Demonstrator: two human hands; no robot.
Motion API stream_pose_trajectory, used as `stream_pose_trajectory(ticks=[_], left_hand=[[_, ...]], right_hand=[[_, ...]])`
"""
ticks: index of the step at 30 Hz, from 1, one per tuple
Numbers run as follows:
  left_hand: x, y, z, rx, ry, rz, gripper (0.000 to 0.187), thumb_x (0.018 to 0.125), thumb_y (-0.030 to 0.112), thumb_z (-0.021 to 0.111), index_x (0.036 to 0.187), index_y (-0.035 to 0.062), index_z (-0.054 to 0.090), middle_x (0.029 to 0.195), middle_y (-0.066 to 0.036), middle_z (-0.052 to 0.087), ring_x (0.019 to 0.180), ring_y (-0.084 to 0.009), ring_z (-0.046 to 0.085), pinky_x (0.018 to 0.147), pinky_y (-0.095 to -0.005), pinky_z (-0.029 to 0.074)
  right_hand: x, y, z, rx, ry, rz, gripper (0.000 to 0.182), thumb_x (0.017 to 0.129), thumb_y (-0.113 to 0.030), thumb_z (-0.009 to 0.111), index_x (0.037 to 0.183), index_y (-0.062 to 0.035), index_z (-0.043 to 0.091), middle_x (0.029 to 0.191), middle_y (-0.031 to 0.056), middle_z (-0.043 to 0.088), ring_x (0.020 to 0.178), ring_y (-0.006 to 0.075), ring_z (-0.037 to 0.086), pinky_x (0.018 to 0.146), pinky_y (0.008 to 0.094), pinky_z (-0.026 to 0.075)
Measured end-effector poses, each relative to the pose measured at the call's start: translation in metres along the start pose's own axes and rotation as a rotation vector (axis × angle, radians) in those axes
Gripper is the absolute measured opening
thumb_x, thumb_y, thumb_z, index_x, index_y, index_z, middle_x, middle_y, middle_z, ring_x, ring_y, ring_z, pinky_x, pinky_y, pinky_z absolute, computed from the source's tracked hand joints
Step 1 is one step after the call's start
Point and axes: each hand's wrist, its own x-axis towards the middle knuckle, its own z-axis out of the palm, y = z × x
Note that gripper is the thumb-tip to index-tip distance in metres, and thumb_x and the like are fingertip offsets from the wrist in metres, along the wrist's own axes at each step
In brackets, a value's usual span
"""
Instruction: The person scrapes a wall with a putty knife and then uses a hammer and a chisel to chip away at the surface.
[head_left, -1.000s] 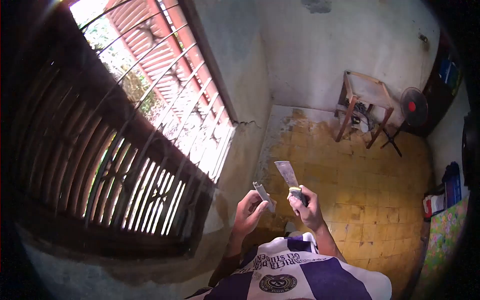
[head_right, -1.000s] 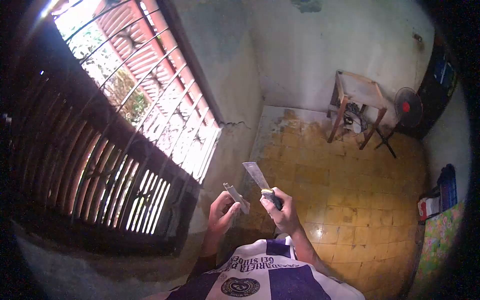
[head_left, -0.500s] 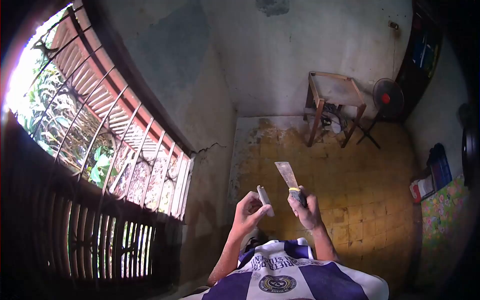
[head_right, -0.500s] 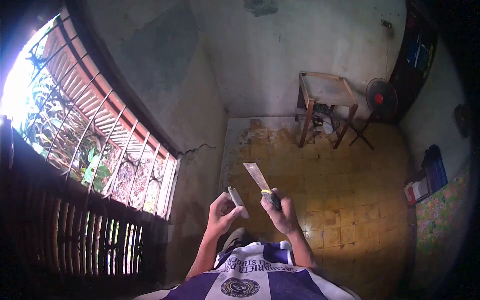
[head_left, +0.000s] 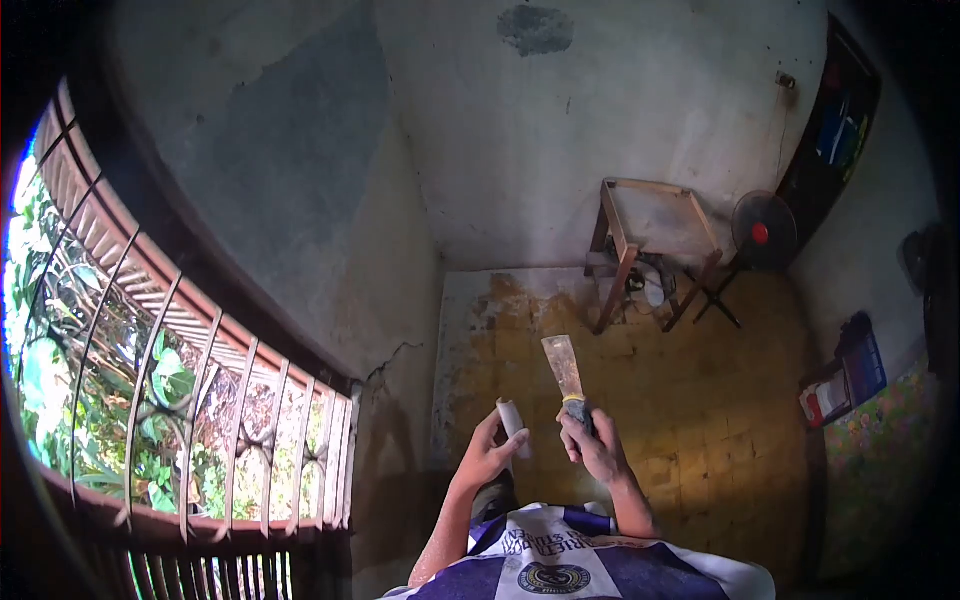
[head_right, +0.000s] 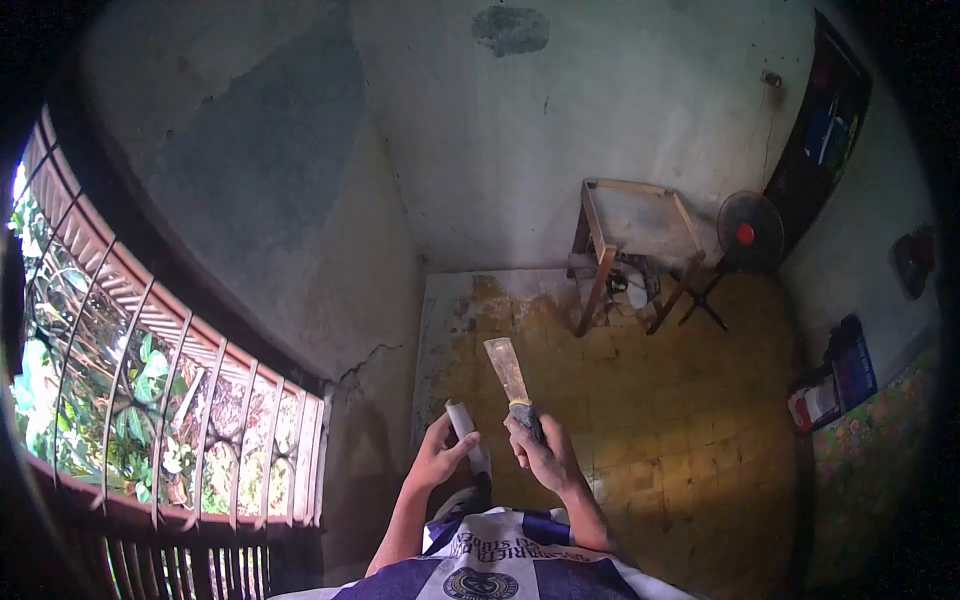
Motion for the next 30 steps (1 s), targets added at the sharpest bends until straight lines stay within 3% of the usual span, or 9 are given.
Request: stream_pose_trajectory(ticks=[4, 15, 18, 22, 30], left_hand=[[0.060, 0.001, -0.036, -0.009, -0.113, 0.028, 0.022, 0.094, 0.017, 0.067, 0.105, 0.0016, 0.056, 0.089, 0.000, 0.056, 0.083, -0.0087, 0.051, 0.073, -0.0271, 0.045], [0.182, 0.024, -0.104, -0.002, 0.027, 0.030, 0.018, 0.093, 0.014, 0.067, 0.092, 0.0090, 0.049, 0.078, 0.004, 0.049, 0.071, -0.0056, 0.045, 0.061, -0.0252, 0.037], [0.207, 0.007, -0.109, 0.043, 0.079, 0.159, 0.019, 0.093, 0.014, 0.067, 0.093, 0.0092, 0.049, 0.078, 0.005, 0.048, 0.071, -0.0055, 0.045, 0.061, -0.0251, 0.037], [0.229, 0.003, -0.106, -0.041, 0.050, -0.011, 0.018, 0.093, 0.013, 0.068, 0.092, 0.0093, 0.050, 0.077, 0.004, 0.050, 0.068, -0.0051, 0.048, 0.058, -0.0249, 0.040], [0.321, 0.003, -0.107, 0.009, -0.070, -0.049, 0.013, 0.095, 0.015, 0.065, 0.095, 0.0050, 0.056, 0.079, 0.003, 0.056, 0.069, -0.0062, 0.051, 0.059, -0.0254, 0.041]], right_hand=[[0.065, -0.020, 0.006, -0.069, -0.017, -0.032, 0.025, 0.098, -0.031, 0.064, 0.103, -0.0061, 0.059, 0.073, -0.0030, 0.054, 0.059, 0.0046, 0.049, 0.052, 0.0223, 0.042], [0.179, -0.023, 0.021, 0.025, 0.035, -0.066, 0.017, 0.100, -0.020, 0.061, 0.105, -0.0036, 0.059, 0.072, -0.0042, 0.053, 0.056, 0.0037, 0.047, 0.050, 0.0220, 0.039], [0.206, -0.019, 0.022, 0.045, 0.020, -0.063, 0.017, 0.099, -0.019, 0.061, 0.105, -0.0027, 0.059, 0.071, -0.0043, 0.053, 0.055, 0.0037, 0.047, 0.049, 0.0219, 0.038], [0.251, -0.009, 0.020, 0.088, -0.006, -0.055, 0.017, 0.099, -0.018, 0.062, 0.105, -0.0024, 0.059, 0.070, -0.0042, 0.052, 0.054, 0.0038, 0.046, 0.047, 0.0220, 0.038], [0.363, -0.035, -0.003, 0.149, -0.078, -0.143, 0.015, 0.099, -0.019, 0.060, 0.100, -0.0040, 0.058, 0.068, -0.0034, 0.052, 0.052, 0.0043, 0.045, 0.046, 0.0227, 0.036]])
